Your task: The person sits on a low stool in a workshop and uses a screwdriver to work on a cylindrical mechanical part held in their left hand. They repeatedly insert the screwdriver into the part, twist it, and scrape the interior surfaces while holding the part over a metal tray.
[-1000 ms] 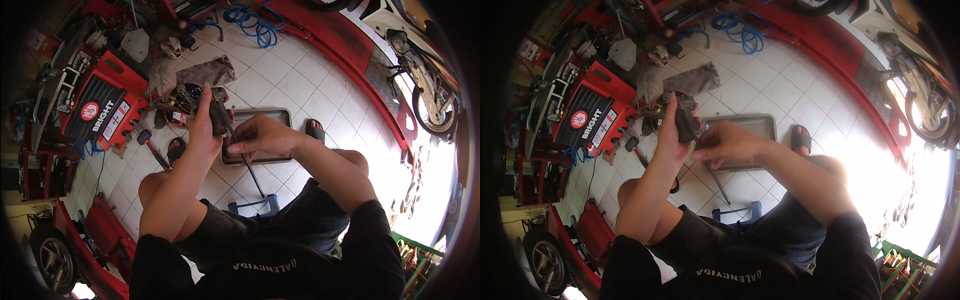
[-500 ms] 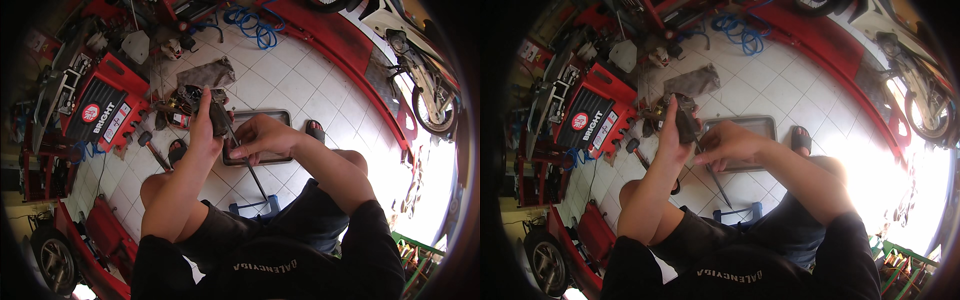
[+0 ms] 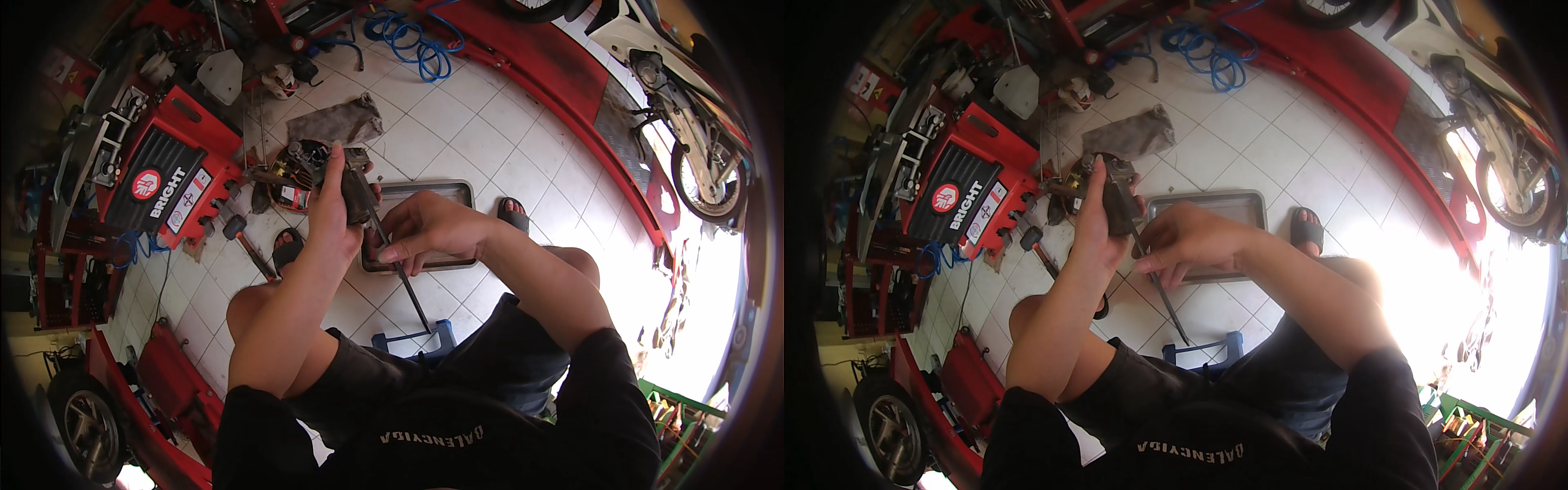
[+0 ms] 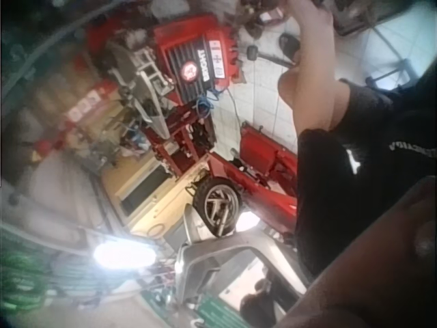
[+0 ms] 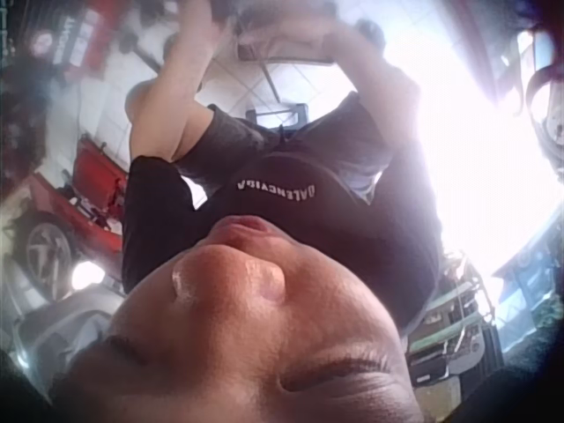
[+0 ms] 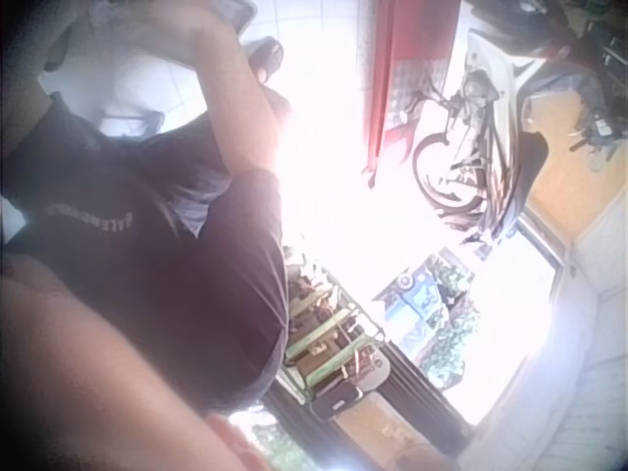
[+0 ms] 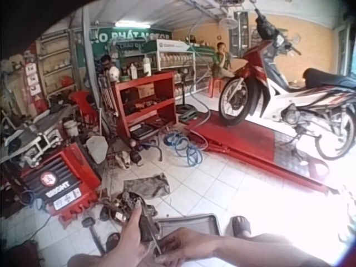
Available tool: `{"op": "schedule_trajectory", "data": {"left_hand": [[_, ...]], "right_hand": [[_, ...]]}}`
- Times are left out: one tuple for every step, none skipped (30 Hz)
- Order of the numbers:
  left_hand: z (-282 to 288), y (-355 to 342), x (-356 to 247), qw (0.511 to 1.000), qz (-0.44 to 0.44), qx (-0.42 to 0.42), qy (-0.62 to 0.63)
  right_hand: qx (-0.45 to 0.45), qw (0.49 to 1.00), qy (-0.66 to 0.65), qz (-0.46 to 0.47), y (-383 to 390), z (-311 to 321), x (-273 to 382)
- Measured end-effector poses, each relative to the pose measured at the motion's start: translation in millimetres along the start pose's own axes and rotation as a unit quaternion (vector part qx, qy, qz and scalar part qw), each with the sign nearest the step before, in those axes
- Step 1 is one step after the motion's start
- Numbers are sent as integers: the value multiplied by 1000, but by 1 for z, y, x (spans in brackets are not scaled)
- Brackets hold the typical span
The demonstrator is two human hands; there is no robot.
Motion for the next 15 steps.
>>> {"op": "schedule_trajectory", "data": {"left_hand": [[0,0,0,1000,-4,7,0],[1,-1,0,1000,-4,5,-1],[1,0,0,1000,-4,3,-1],[1,0,-1,1000,-5,2,-2],[1,0,-1,1000,-3,4,0],[1,-1,-1,1000,-2,7,2],[1,-1,-1,1000,-1,9,5],[2,-1,0,1000,7,2,-1],[3,-1,0,1000,14,-5,-6],[3,0,0,1000,21,-12,-11],[2,0,-1,1000,20,-12,-10],[2,1,-1,1000,18,-11,-8],[1,1,-1,1000,17,-11,-8],[1,0,-1,1000,10,-4,-2],[0,-2,-1,1000,4,3,4]], "right_hand": [[1,1000,23,7,-1,0,1],[2,999,46,13,-4,1,0],[3,997,70,20,-6,1,-1],[0,997,74,26,-9,2,-4],[-2,996,79,31,-12,2,-7],[-5,996,83,37,-14,1,-9],[23,998,25,53,-11,-4,-6],[51,996,-33,68,-7,-10,-2],[78,989,-90,83,-3,-15,2],[80,990,-96,67,-1,-15,3],[83,990,-102,52,1,-15,4],[85,990,-108,36,2,-15,3],[64,994,-81,27,1,-9,1],[42,998,-53,17,-1,-3,-3],[21,999,-25,8,-3,2,-6]]}}
Point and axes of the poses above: each hand's wrist, its own y-axis away from the middle knuckle, its own z-axis out of the back of the hand, x = y × z, the point moved 7 cm from there along -y, towards the middle knuckle, and after that the axes turned 6 degrees about -z, right-handed, at the moved point
